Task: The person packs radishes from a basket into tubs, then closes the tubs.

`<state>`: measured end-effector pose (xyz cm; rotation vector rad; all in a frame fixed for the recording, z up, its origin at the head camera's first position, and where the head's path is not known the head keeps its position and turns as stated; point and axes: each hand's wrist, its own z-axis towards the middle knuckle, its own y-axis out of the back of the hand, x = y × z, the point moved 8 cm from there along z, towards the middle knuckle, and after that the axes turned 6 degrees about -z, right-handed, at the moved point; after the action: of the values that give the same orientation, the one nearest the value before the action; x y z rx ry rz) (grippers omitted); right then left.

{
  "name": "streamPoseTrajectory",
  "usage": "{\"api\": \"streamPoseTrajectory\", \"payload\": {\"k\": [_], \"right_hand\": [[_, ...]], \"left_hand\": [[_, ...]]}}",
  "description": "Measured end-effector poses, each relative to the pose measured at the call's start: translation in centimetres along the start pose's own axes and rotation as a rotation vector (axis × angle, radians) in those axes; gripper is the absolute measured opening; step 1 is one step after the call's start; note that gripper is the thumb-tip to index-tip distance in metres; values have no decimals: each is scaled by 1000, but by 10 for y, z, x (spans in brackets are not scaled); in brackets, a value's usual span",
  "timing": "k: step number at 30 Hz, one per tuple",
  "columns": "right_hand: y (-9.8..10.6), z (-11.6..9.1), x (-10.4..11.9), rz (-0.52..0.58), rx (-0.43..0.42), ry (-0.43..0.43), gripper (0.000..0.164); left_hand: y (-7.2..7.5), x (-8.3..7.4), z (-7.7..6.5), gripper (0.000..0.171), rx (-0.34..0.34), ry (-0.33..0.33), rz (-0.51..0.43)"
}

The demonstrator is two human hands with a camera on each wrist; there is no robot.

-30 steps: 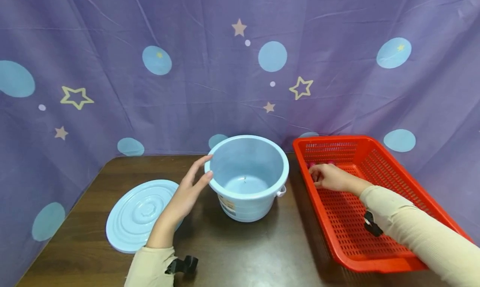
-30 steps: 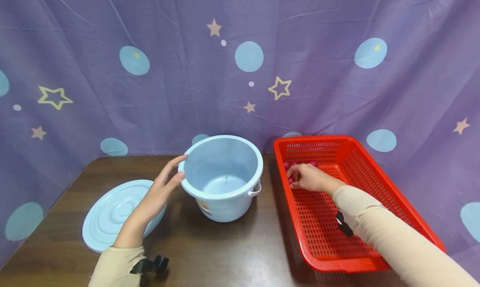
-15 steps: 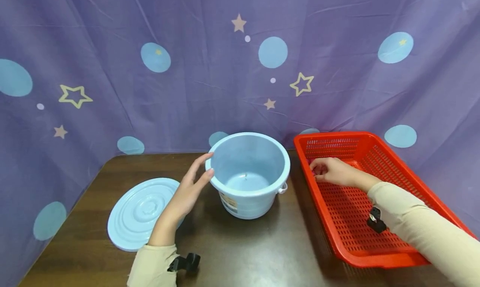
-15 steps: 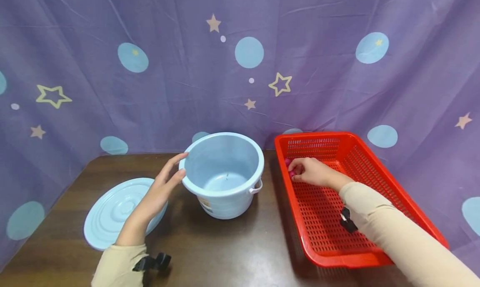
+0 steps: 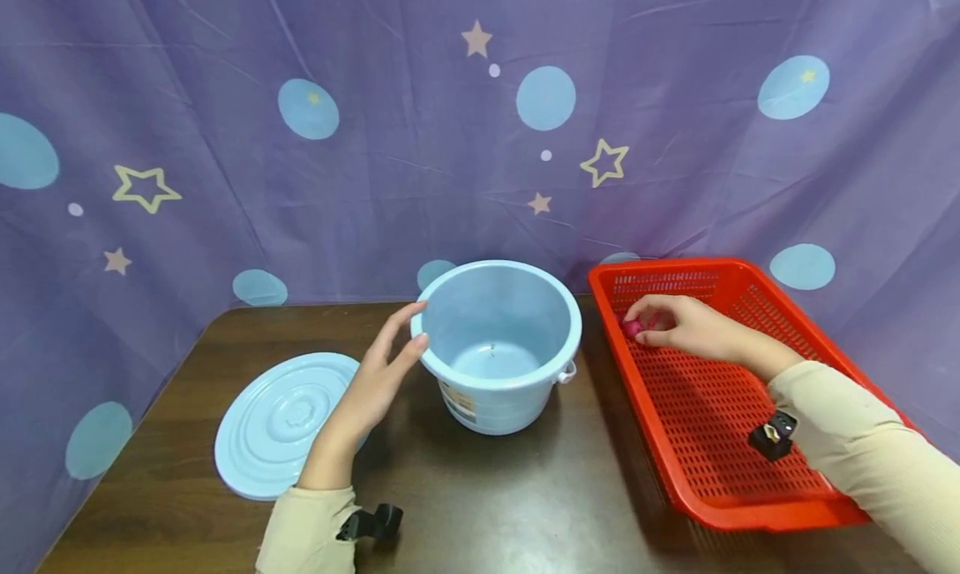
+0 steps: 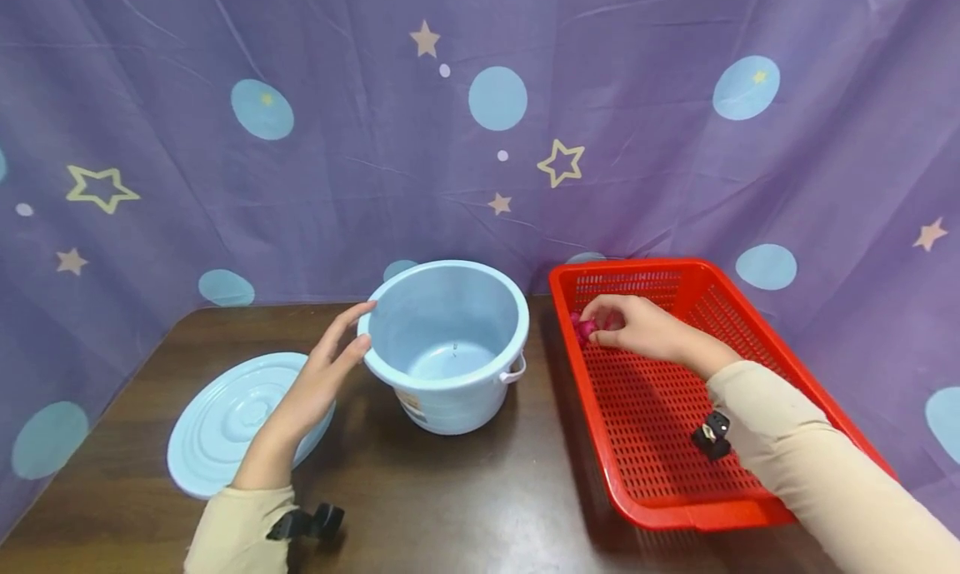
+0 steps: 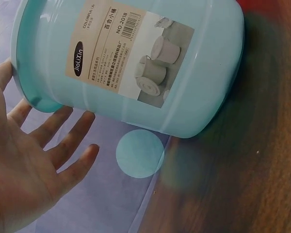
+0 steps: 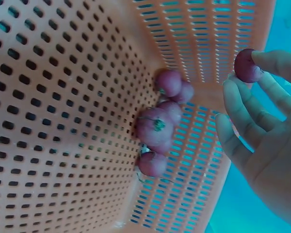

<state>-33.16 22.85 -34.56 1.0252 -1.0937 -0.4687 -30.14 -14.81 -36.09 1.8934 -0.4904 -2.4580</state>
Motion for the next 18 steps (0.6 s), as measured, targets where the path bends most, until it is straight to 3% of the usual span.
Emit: {"api": "streamPoseTrajectory", "payload": {"k": [5,12,18], "right_hand": [[12,-5,7,7,-37,-16,22],[25,-11,25,-17,-112,59,22],[29,-12,40,-25,-114,95,22]], "left_hand": [[1,0,1,48,13,-5,-5],[1,0,1,48,8,1,4],[0,1,1,49,2,3,0]]}}
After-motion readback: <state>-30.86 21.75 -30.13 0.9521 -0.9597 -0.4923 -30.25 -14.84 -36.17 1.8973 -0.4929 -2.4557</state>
